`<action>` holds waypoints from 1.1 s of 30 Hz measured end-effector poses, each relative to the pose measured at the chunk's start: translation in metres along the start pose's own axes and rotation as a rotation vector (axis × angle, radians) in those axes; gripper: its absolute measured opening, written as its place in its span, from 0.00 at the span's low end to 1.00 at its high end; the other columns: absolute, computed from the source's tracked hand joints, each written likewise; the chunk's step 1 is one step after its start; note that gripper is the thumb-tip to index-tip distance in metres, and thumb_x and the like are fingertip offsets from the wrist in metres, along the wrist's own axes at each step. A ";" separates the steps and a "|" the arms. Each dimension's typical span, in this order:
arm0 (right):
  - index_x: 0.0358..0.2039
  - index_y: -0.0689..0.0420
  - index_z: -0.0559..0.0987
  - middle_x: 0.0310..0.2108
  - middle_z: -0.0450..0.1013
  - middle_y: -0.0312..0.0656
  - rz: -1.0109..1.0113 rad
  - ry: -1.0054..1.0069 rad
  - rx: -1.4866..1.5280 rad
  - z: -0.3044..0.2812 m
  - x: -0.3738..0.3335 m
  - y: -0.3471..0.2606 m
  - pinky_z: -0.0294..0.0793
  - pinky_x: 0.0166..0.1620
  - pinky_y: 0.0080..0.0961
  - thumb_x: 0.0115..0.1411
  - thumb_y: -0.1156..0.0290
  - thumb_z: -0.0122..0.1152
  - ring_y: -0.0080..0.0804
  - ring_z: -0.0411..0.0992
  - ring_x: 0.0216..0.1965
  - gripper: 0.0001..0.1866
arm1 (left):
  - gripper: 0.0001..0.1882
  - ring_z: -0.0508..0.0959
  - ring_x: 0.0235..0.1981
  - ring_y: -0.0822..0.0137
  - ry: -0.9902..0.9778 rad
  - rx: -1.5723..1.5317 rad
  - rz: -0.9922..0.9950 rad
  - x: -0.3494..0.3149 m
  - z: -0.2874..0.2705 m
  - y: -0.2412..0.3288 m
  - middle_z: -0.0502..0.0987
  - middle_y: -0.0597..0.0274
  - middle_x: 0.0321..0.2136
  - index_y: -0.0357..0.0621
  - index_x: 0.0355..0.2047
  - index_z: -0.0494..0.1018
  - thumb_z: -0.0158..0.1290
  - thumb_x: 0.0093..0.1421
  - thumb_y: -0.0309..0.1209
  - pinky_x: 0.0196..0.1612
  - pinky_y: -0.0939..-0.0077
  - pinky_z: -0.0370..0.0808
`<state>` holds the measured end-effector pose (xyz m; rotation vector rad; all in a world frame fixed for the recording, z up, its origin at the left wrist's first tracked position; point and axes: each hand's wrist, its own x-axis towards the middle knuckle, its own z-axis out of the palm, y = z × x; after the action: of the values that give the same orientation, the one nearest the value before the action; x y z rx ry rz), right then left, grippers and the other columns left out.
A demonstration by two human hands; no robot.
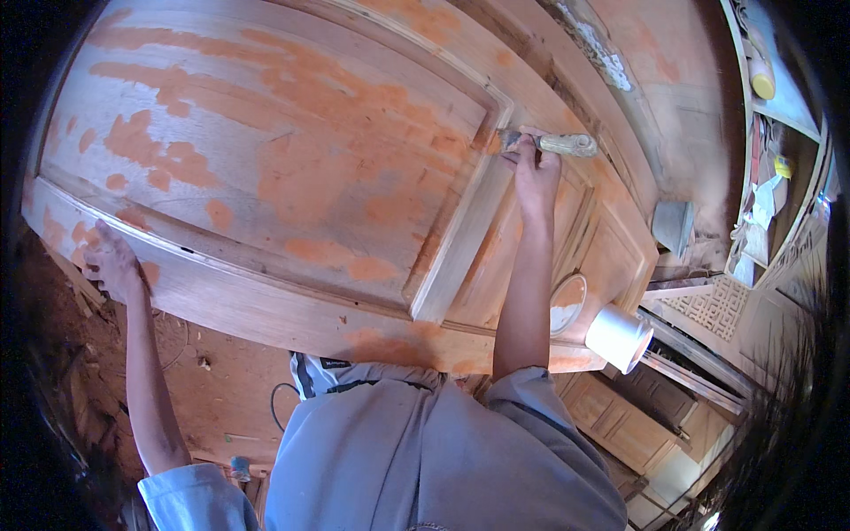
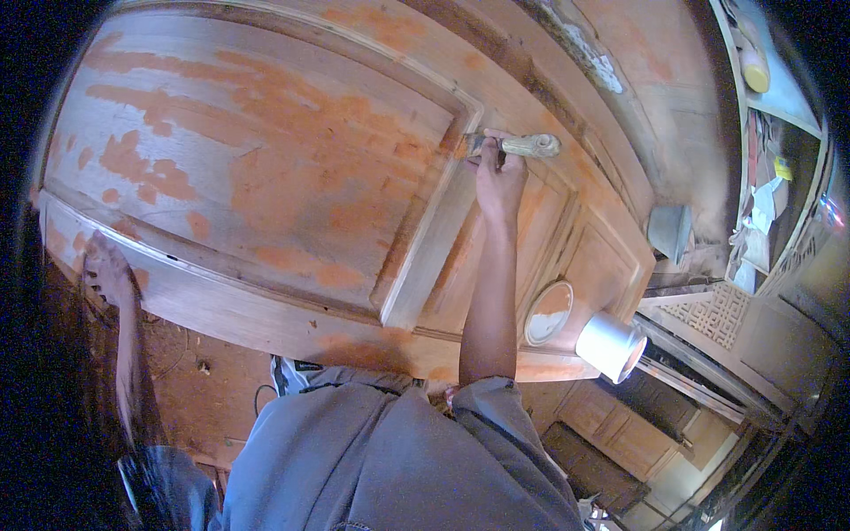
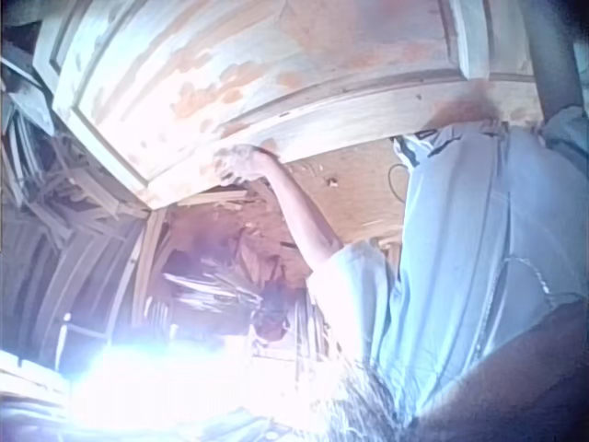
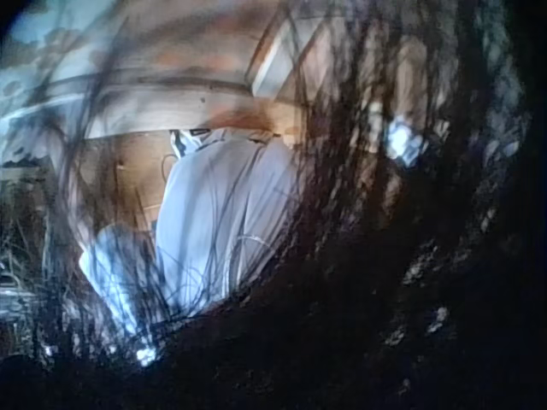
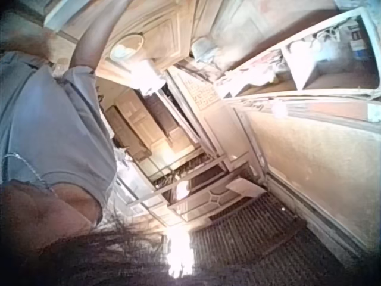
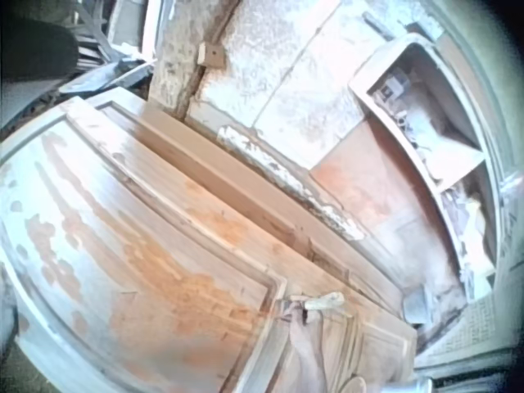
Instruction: The person applies wood putty to a wooden door with a brush and a putty knife. They dip the brush into a bucket of filler and spread it onto the door surface, then they use a metal putty knife to scrape the excess filler and smooth it over the wood panels.
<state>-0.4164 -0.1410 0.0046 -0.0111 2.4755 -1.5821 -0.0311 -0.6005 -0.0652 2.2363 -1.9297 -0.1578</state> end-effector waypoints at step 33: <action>0.43 0.64 0.73 0.24 0.77 0.53 -0.329 0.199 -1.166 0.101 -0.011 -0.026 0.79 0.33 0.40 0.58 0.74 0.55 0.43 0.80 0.27 0.13 | 0.52 0.54 0.65 0.36 -0.175 -0.270 0.097 0.015 0.028 -0.025 0.45 0.34 0.67 0.41 0.67 0.47 0.30 0.58 0.72 0.62 0.44 0.58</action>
<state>-0.3902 -0.2416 -0.0116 -0.4580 3.2697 0.0149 -0.0101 -0.6134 -0.0973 2.0073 -1.9610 -0.5816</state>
